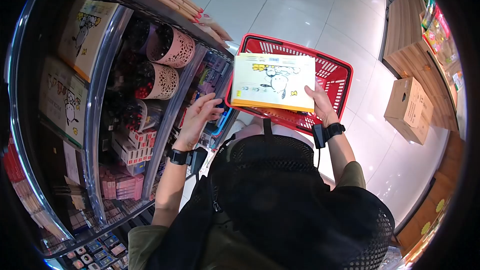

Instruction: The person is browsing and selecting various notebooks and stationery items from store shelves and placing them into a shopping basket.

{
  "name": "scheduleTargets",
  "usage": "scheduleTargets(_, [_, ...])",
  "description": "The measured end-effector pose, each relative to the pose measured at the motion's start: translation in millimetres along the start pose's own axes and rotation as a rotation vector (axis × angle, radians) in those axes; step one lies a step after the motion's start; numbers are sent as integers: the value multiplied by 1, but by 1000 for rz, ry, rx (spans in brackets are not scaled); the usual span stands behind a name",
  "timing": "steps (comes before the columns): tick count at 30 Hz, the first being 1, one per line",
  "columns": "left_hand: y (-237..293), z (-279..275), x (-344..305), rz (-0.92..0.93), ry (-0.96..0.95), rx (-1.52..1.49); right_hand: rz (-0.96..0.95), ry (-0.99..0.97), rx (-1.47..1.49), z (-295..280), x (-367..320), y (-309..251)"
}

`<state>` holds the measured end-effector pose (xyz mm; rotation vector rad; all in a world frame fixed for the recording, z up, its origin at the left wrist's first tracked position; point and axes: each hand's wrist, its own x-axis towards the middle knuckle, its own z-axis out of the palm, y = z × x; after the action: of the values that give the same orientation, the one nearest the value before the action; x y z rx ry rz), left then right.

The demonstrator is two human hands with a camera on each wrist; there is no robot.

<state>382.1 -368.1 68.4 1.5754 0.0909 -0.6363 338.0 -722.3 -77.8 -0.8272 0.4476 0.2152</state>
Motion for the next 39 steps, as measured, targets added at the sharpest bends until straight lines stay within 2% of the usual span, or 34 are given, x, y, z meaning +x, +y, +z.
scheduleTargets(3, [4,-8,-7,-41,61,-42,52,91,-152,-46,24,33])
scheduleTargets(6, [-13,-20,-14,-57,118,-88,348,279,-491,-127,76,99])
scheduleTargets(7, [-15,-22,-18,-77,146,-99,472,358,-582,-124,85,106])
scheduleTargets(9, [-18,-25,-28,-91,169,-91,528,525,-677,-123,85,122])
scheduleTargets(10, [-19,-26,-33,-101,180,-91,471,490,-664,-111,81,123])
scheduleTargets(11, [-20,-28,-37,-108,192,-93,425,400,-778,-120,93,140])
scheduleTargets(13, [-31,-34,-44,-91,217,-111,330,425,-709,-123,97,156])
scheduleTargets(15, [-40,-43,-50,-84,232,-117,310,356,-864,-122,105,151])
scheduleTargets(17, [-38,-46,-57,-69,243,-80,-10,328,-1301,-120,113,150])
scheduleTargets(18, [-37,-46,-60,-52,250,-85,-66,304,-1394,-111,121,148])
scheduleTargets(19, [-34,-48,-63,-34,255,-92,-127,284,-1486,-98,130,139])
scheduleTargets(22, [-1,-50,-72,131,317,2,-177,13,-1246,-32,172,114])
scheduleTargets(23, [13,-50,-76,195,348,9,-275,-62,-1159,25,161,85])
scheduleTargets(24, [37,-51,-83,267,365,64,-406,-143,-1230,85,148,50])
scheduleTargets(25, [56,-54,-87,350,398,111,-601,-228,-1192,140,135,22])
scheduleTargets(27, [96,-66,-96,537,471,247,-728,-373,-1053,260,76,-45])
scheduleTargets(28, [117,-70,-101,603,516,256,-915,-465,-997,296,68,-60])
scheduleTargets(30, [152,-82,-106,726,578,256,-1156,-568,-1001,362,38,-94])
scheduleTargets(31, [166,-88,-106,752,619,276,-1365,-609,-991,390,33,-106])
scheduleTargets(33, [189,-100,-104,790,663,229,-1492,-620,-1035,433,28,-121])
scheduleTargets(35, [204,-115,-97,761,652,185,-1710,-557,-1080,467,37,-130])
scheduleTargets(36, [212,-120,-96,706,667,182,-1728,-573,-1077,480,45,-132])
scheduleTargets(37, [220,-125,-95,722,679,175,-1679,-486,-1223,491,55,-132])
scheduleTargets(38, [227,-129,-94,614,612,102,-1625,-392,-1366,500,62,-134])
scheduleTargets(39, [234,-134,-93,507,540,31,-1641,-402,-1365,508,67,-136])
